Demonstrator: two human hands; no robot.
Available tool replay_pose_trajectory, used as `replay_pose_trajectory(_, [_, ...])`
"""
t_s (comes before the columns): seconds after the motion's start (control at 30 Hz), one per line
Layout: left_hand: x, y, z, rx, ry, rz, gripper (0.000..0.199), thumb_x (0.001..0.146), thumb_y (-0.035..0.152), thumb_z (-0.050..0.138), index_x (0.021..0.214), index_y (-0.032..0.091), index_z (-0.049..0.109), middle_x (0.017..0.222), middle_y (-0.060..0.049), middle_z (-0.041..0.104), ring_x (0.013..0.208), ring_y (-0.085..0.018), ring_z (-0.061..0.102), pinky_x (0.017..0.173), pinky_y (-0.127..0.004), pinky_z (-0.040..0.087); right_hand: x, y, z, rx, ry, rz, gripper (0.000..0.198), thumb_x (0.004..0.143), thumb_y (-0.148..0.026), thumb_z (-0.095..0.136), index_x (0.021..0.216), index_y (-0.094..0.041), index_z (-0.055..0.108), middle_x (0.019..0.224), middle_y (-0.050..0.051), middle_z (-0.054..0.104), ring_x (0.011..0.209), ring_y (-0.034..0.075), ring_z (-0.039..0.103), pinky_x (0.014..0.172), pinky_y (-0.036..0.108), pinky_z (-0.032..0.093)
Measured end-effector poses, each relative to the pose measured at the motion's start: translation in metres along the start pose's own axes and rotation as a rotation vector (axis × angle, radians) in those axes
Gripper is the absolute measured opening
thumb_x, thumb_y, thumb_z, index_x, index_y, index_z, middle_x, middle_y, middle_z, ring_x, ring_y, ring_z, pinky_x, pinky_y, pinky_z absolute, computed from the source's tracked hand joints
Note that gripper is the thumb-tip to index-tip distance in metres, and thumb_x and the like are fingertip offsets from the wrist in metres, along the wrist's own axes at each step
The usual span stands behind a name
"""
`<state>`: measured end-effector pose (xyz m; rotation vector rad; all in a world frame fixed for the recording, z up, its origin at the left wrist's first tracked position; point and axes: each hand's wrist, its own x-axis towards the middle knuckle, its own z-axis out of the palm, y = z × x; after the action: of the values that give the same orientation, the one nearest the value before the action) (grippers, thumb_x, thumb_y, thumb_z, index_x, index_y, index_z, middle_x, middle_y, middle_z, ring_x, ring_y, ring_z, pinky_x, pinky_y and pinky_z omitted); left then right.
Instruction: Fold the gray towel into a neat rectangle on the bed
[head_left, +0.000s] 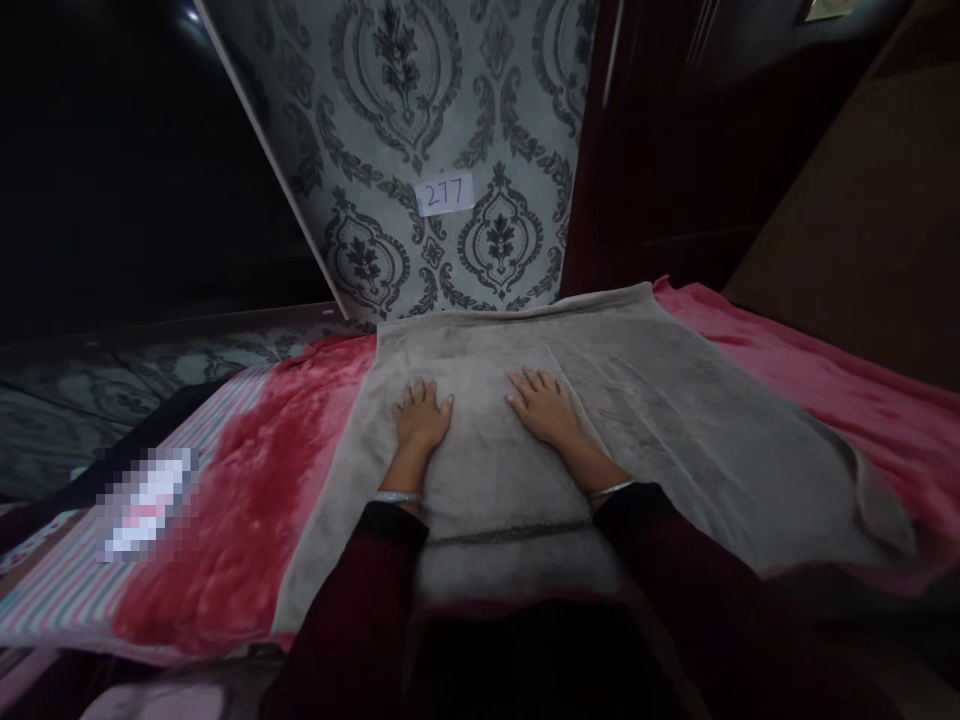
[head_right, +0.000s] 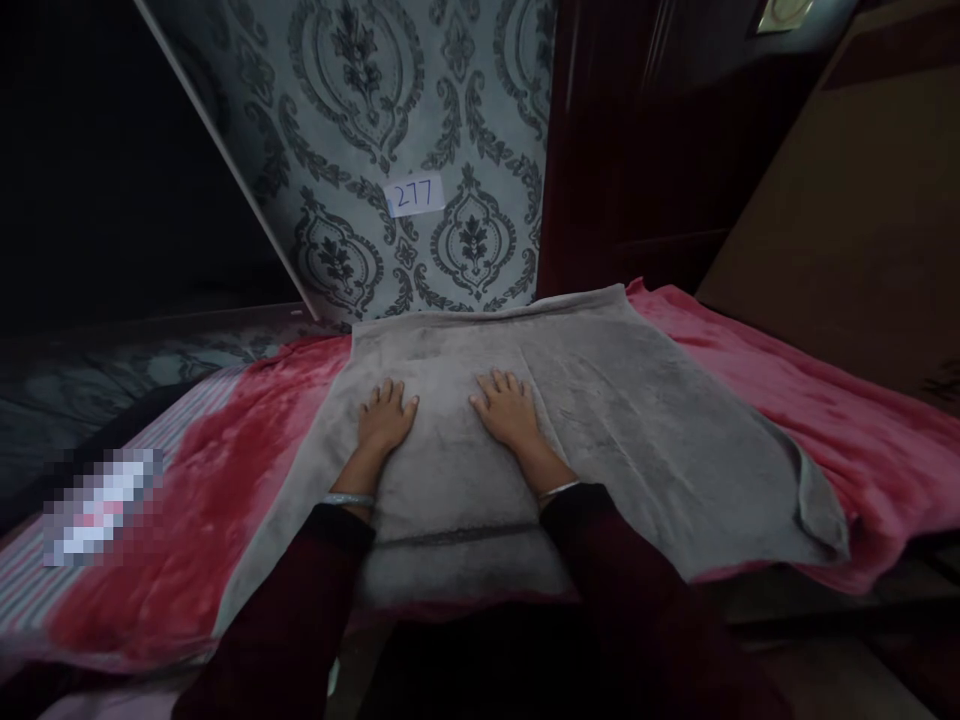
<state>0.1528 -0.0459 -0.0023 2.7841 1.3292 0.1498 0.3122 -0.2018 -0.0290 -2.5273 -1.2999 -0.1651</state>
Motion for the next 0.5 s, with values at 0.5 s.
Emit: replay_pose_trajectory(0.5, [-0.043,-0.059,-0.014,-0.016,-0.068,0.099,0.058,0.103,0.038,0.033,0.158,0.023,0.036,0.163,-0.010,0.037,0.152,-0.032,0.032,0.120,-0.050,0.030,-0.041,0.029,-0.026,0.000,-0.199,0.012,0.060,0.106,-0.044,0.036,0.161,-0.021,0.030,0.168,0.012,0.019,0.155,0.031,0.017,0.121,0.057,0.023])
